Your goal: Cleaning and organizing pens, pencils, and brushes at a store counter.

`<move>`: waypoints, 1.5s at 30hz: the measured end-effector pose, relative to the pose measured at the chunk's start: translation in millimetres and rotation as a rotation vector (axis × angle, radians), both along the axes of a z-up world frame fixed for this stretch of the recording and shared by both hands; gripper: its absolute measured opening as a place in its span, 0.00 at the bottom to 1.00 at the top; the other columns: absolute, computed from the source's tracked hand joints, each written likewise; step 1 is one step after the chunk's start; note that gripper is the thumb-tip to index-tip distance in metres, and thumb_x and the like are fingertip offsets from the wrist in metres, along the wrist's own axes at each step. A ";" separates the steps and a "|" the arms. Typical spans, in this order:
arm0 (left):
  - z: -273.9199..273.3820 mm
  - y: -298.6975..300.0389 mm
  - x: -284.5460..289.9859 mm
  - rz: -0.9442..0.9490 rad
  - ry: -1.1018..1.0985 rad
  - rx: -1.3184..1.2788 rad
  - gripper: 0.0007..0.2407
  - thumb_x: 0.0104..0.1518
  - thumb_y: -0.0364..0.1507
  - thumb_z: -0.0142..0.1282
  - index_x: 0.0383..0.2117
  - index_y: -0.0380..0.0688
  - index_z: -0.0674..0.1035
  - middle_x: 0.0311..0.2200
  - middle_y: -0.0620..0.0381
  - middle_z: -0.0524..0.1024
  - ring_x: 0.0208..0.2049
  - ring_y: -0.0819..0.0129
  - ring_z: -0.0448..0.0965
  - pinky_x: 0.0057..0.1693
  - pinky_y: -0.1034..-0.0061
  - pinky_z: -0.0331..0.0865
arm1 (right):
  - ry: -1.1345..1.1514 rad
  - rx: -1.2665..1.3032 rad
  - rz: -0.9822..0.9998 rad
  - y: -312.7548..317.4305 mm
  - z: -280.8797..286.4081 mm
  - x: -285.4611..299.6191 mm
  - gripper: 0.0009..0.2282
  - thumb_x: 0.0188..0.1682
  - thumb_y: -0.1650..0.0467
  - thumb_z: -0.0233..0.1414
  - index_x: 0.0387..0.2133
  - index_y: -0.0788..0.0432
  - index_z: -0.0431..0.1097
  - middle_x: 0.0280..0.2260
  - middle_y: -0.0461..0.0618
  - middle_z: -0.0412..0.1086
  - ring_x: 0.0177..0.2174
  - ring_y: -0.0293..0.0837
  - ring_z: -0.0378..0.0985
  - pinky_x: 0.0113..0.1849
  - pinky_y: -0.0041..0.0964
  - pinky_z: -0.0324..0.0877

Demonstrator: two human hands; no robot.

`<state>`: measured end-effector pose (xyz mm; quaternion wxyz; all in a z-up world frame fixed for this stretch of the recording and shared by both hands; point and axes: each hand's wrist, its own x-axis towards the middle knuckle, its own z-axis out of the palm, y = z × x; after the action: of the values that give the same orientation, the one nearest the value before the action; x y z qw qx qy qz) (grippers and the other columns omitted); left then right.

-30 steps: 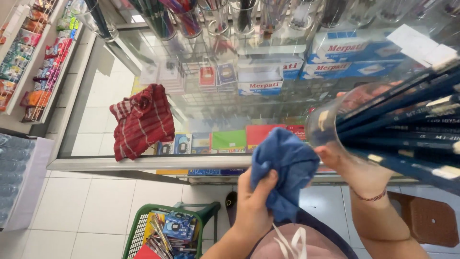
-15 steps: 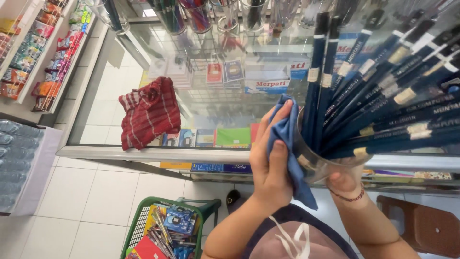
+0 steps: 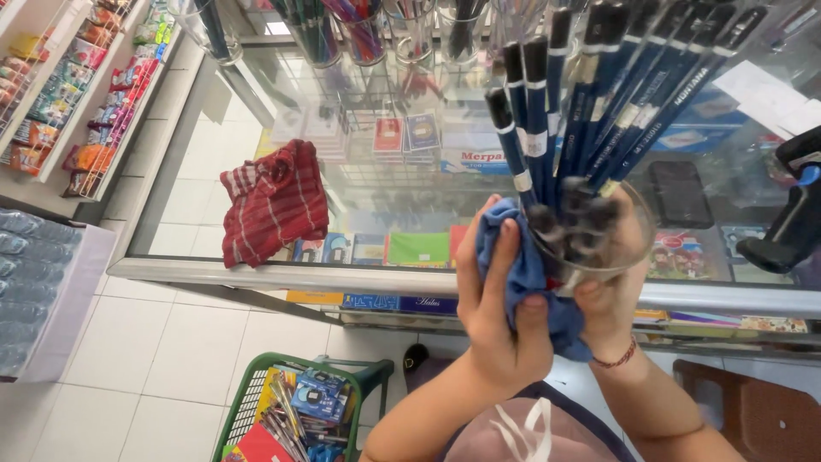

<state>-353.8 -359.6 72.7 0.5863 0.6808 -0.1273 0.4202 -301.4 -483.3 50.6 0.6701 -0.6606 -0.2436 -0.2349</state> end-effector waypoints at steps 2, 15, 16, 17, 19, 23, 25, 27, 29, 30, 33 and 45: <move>-2.3 2.8 0.9 0.001 -0.035 0.068 0.20 0.78 0.36 0.40 0.66 0.30 0.67 0.64 0.34 0.65 0.65 0.45 0.68 0.71 0.64 0.58 | 0.201 0.233 0.235 -2.9 -2.3 2.6 0.49 0.45 0.46 0.62 0.69 0.72 0.52 0.56 0.55 0.66 0.55 0.45 0.72 0.57 0.39 0.69; 22.1 16.5 0.7 -0.359 0.154 -0.292 0.25 0.77 0.41 0.37 0.65 0.26 0.68 0.64 0.39 0.68 0.64 0.53 0.67 0.74 0.67 0.53 | 0.235 0.553 0.605 -1.7 -6.7 9.6 0.43 0.48 0.53 0.62 0.69 0.68 0.52 0.60 0.59 0.63 0.60 0.50 0.68 0.63 0.43 0.64; 19.3 13.7 0.3 -0.278 0.112 -0.258 0.24 0.77 0.41 0.36 0.64 0.26 0.68 0.63 0.38 0.68 0.63 0.53 0.68 0.73 0.67 0.55 | 0.172 0.443 0.321 3.6 1.5 9.1 0.41 0.47 0.50 0.59 0.62 0.69 0.54 0.53 0.60 0.64 0.48 0.48 0.69 0.51 0.38 0.66; 16.7 11.1 0.8 -0.199 0.067 -0.221 0.24 0.78 0.41 0.36 0.64 0.27 0.68 0.63 0.37 0.69 0.62 0.53 0.69 0.71 0.67 0.56 | 0.106 0.329 0.039 9.1 10.0 9.7 0.40 0.47 0.46 0.57 0.56 0.69 0.56 0.45 0.61 0.66 0.36 0.46 0.69 0.38 0.34 0.68; 6.0 5.6 1.8 -0.124 0.024 -0.181 0.24 0.78 0.40 0.36 0.64 0.27 0.68 0.63 0.36 0.68 0.62 0.51 0.70 0.70 0.65 0.59 | 0.173 0.289 0.006 14.0 19.8 -2.7 0.39 0.51 0.47 0.57 0.58 0.72 0.58 0.48 0.63 0.68 0.41 0.49 0.73 0.44 0.36 0.72; -2.9 -1.8 -3.0 0.042 -0.096 -0.008 0.21 0.78 0.37 0.38 0.64 0.29 0.69 0.61 0.34 0.68 0.63 0.44 0.73 0.67 0.61 0.66 | -0.089 -0.025 -0.008 9.8 18.3 -10.5 0.39 0.54 0.46 0.55 0.62 0.70 0.59 0.56 0.59 0.66 0.55 0.49 0.73 0.57 0.37 0.72; -4.8 -1.4 -3.3 0.038 -0.100 0.013 0.20 0.78 0.36 0.39 0.64 0.29 0.70 0.60 0.35 0.69 0.61 0.47 0.73 0.66 0.62 0.67 | -0.046 0.017 0.074 -0.6 13.3 -5.6 0.39 0.53 0.46 0.56 0.61 0.69 0.62 0.54 0.56 0.68 0.51 0.45 0.74 0.55 0.34 0.73; 0.1 2.3 -3.0 0.040 -0.106 0.035 0.20 0.77 0.35 0.40 0.64 0.29 0.70 0.59 0.37 0.69 0.59 0.49 0.73 0.65 0.63 0.67 | -0.004 0.059 0.163 -3.0 12.2 -3.0 0.38 0.52 0.46 0.57 0.60 0.68 0.64 0.51 0.53 0.70 0.48 0.41 0.76 0.52 0.30 0.75; 11.1 8.7 -1.5 -0.128 0.110 -0.162 0.21 0.73 0.35 0.40 0.63 0.29 0.72 0.54 0.40 0.71 0.48 0.59 0.72 0.56 0.69 0.68 | 0.210 0.384 0.440 1.5 14.4 -2.7 0.39 0.44 0.51 0.63 0.59 0.68 0.60 0.53 0.61 0.67 0.44 0.52 0.77 0.45 0.43 0.77; 11.8 12.5 2.3 -0.126 0.111 -0.163 0.21 0.73 0.35 0.40 0.63 0.29 0.72 0.54 0.40 0.71 0.48 0.59 0.72 0.56 0.69 0.68 | 0.211 0.383 0.442 -2.9 7.1 -1.8 0.39 0.44 0.51 0.63 0.59 0.68 0.60 0.53 0.61 0.67 0.44 0.52 0.77 0.45 0.43 0.77; 17.1 20.2 13.6 -0.418 0.250 -0.378 0.22 0.72 0.34 0.40 0.63 0.26 0.72 0.55 0.42 0.71 0.49 0.62 0.72 0.60 0.70 0.66 | 0.268 0.588 0.693 -13.1 -6.4 6.9 0.34 0.48 0.56 0.64 0.61 0.66 0.62 0.59 0.62 0.65 0.55 0.52 0.72 0.55 0.44 0.72; 7.1 2.8 -0.9 -0.051 0.063 -0.145 0.20 0.78 0.36 0.38 0.63 0.29 0.69 0.61 0.37 0.68 0.60 0.53 0.70 0.70 0.68 0.62 | 0.136 0.230 0.160 2.4 12.8 -0.1 0.36 0.57 0.45 0.52 0.57 0.68 0.63 0.52 0.56 0.70 0.50 0.45 0.77 0.52 0.39 0.76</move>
<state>-354.6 -356.8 79.8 0.6482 0.6459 -0.0953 0.3918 -301.5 -480.9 63.4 0.7730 -0.5722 -0.2210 -0.1618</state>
